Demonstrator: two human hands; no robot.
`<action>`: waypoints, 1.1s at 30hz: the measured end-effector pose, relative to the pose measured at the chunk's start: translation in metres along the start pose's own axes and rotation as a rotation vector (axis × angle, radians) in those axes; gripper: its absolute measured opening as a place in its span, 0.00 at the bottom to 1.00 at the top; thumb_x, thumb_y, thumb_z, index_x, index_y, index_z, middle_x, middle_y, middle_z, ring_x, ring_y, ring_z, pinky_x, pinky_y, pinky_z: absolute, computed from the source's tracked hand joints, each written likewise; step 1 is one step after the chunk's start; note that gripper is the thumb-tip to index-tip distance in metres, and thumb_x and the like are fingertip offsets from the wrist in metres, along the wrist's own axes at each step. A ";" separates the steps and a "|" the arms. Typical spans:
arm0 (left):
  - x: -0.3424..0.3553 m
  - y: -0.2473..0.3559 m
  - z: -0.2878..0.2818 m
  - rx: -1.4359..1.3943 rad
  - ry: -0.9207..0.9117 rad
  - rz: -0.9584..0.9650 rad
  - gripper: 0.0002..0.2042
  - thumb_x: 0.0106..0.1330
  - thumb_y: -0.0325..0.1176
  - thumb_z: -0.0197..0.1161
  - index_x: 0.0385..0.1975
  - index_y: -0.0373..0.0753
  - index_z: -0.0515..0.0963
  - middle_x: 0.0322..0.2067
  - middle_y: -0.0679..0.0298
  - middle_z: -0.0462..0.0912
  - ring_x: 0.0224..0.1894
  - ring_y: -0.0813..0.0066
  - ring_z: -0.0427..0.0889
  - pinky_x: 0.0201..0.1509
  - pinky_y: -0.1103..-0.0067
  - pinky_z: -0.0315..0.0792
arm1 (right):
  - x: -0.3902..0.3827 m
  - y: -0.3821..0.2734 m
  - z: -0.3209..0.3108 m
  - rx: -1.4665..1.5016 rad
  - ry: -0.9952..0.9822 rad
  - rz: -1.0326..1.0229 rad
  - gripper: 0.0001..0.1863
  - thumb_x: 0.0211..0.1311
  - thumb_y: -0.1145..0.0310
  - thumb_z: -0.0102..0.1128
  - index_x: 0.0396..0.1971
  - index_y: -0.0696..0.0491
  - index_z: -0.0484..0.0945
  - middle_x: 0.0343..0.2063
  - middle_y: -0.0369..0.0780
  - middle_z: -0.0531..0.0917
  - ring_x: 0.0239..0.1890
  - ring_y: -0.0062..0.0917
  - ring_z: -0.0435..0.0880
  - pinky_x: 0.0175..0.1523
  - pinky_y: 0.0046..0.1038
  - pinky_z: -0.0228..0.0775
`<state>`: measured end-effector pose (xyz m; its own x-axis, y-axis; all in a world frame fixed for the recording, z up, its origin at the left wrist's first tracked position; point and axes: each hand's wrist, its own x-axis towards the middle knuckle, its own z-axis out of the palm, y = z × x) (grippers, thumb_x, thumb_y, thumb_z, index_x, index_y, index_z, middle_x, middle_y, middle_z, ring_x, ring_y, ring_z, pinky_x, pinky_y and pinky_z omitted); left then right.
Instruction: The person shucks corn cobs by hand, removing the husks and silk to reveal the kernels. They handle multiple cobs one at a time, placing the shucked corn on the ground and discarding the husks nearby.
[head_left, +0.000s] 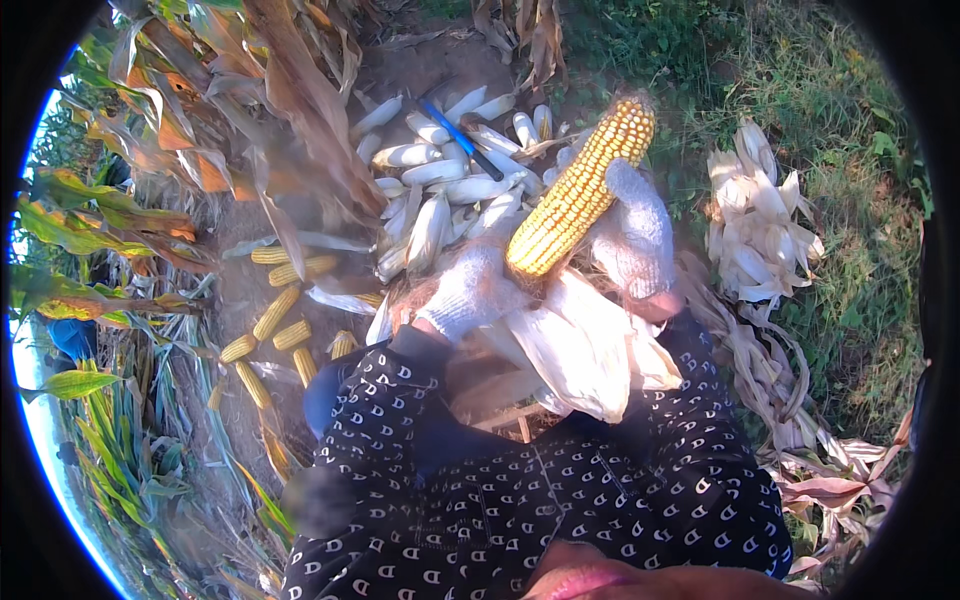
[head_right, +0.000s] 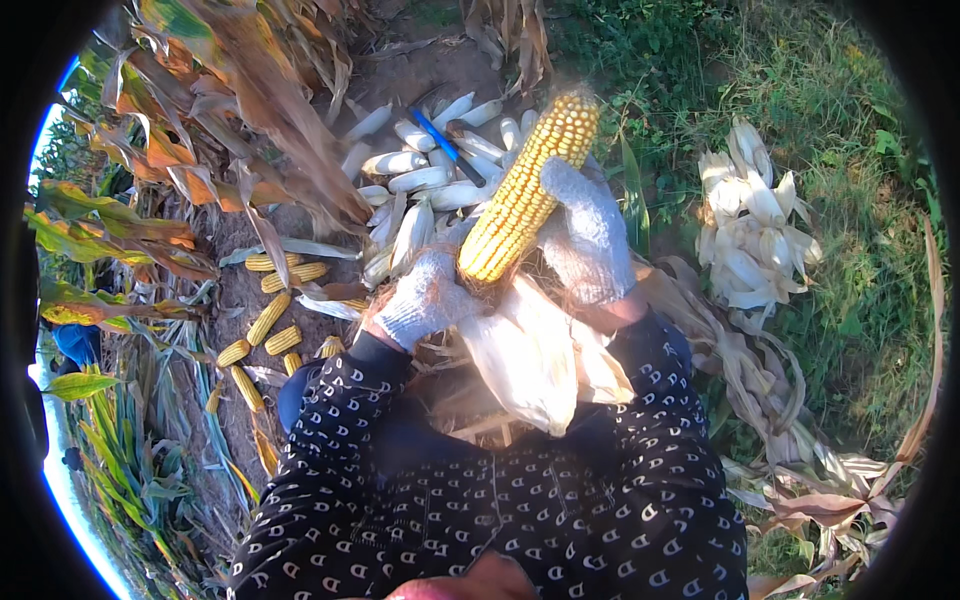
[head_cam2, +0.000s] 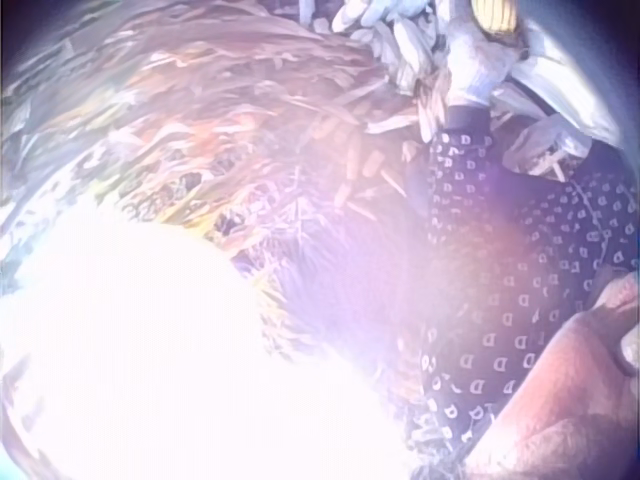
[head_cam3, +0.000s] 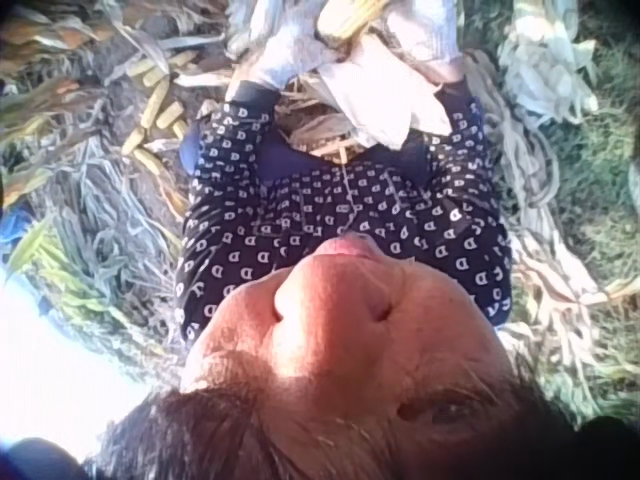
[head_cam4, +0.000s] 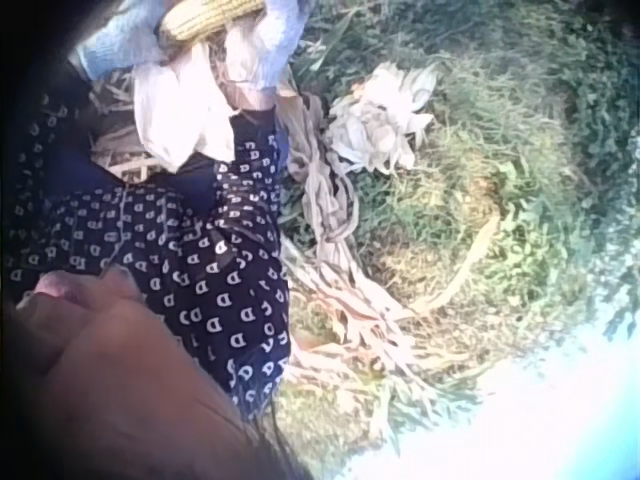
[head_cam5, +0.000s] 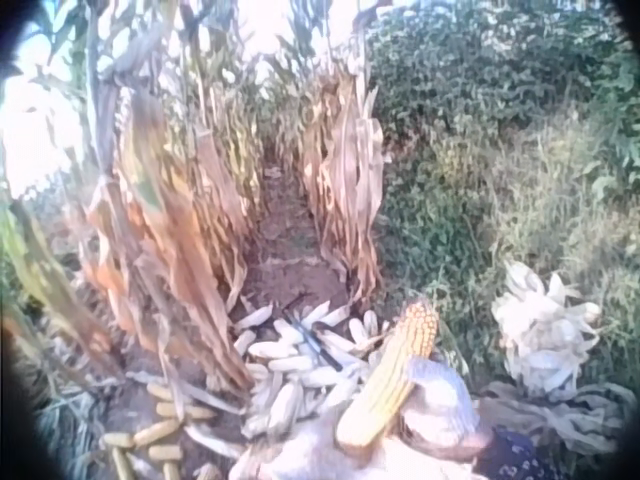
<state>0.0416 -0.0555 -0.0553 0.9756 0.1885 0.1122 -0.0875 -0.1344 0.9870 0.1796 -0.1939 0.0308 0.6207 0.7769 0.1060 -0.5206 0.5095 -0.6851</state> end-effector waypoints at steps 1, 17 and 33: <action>-0.002 -0.007 0.002 -0.102 -0.027 -0.019 0.23 0.72 0.37 0.61 0.64 0.34 0.73 0.56 0.54 0.84 0.57 0.59 0.84 0.64 0.65 0.76 | 0.001 -0.001 0.002 0.030 0.016 -0.048 0.28 0.70 0.59 0.66 0.63 0.56 0.70 0.49 0.45 0.81 0.55 0.40 0.83 0.62 0.46 0.78; -0.020 0.042 0.021 -0.562 -0.068 -0.165 0.23 0.61 0.23 0.75 0.57 0.33 0.79 0.51 0.59 0.85 0.50 0.73 0.85 0.56 0.76 0.80 | 0.004 0.014 0.012 0.248 0.163 -0.063 0.29 0.67 0.49 0.66 0.58 0.55 0.74 0.45 0.43 0.83 0.46 0.37 0.85 0.52 0.41 0.81; -0.019 -0.050 0.027 -1.420 -0.010 -0.170 0.20 0.80 0.35 0.49 0.67 0.34 0.68 0.61 0.52 0.77 0.65 0.64 0.76 0.71 0.69 0.71 | -0.017 0.037 0.044 -0.607 -0.005 -0.201 0.43 0.51 0.74 0.77 0.67 0.58 0.63 0.48 0.39 0.80 0.46 0.23 0.84 0.53 0.28 0.79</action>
<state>0.0333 -0.0786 -0.1098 0.9953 0.0957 -0.0116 -0.0892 0.9600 0.2654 0.1243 -0.1722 0.0353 0.6684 0.6901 0.2774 0.0316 0.3463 -0.9376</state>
